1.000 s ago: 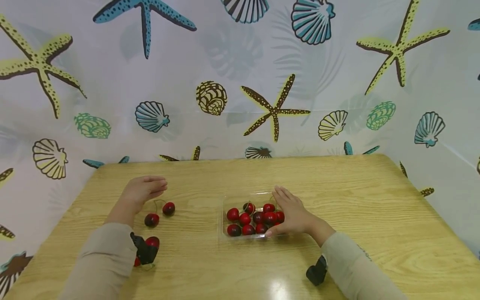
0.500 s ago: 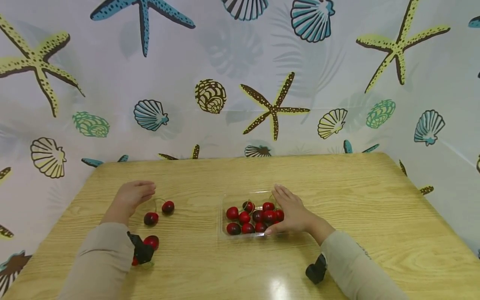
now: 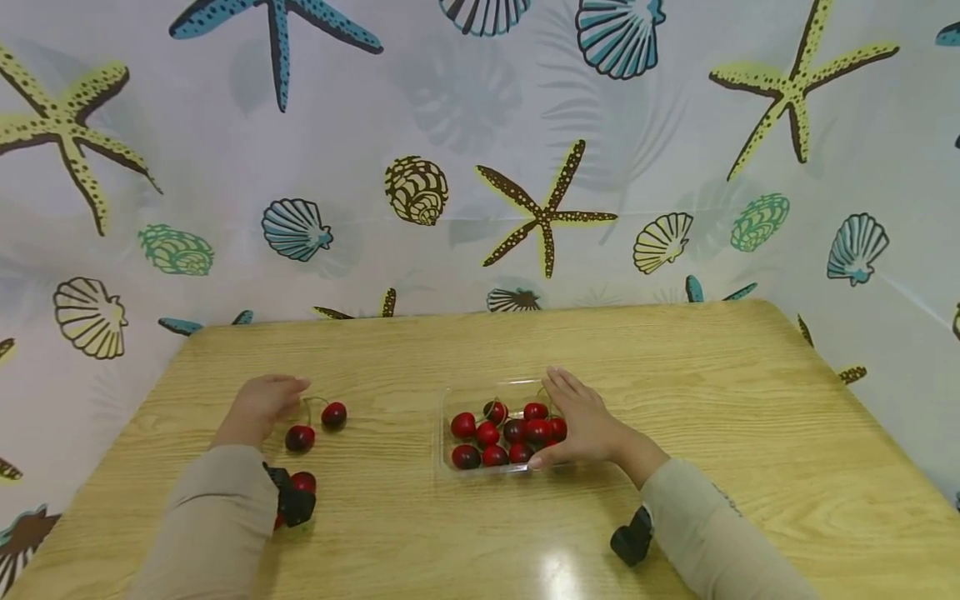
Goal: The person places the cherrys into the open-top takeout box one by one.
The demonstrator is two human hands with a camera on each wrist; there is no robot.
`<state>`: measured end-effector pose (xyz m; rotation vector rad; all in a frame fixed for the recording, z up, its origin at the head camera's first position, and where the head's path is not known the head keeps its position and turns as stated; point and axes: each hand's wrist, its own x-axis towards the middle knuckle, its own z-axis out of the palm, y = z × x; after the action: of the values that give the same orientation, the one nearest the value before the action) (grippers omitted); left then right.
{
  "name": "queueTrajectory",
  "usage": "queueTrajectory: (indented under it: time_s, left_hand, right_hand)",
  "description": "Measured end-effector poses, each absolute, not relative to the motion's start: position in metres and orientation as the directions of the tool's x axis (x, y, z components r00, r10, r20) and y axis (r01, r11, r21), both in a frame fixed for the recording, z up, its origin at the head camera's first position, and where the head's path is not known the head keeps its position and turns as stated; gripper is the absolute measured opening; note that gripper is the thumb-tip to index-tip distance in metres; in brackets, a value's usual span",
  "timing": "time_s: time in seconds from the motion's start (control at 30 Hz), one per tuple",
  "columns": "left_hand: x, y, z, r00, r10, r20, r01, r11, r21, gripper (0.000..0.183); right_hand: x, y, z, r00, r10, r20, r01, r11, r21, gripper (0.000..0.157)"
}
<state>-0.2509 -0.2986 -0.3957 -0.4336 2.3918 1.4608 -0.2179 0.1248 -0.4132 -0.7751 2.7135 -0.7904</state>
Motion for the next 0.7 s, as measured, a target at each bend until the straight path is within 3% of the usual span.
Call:
queueTrajectory:
  time_s: [0.7]
  left_hand:
    - [-0.252, -0.296, -0.403, -0.911, -0.017, -0.411, -0.399, 0.287, 0.871, 0.052]
  right_hand:
    - [-0.218, 0.125, -0.412, -0.837, -0.545, -0.048, -0.433, 0.714, -0.550, 0.115]
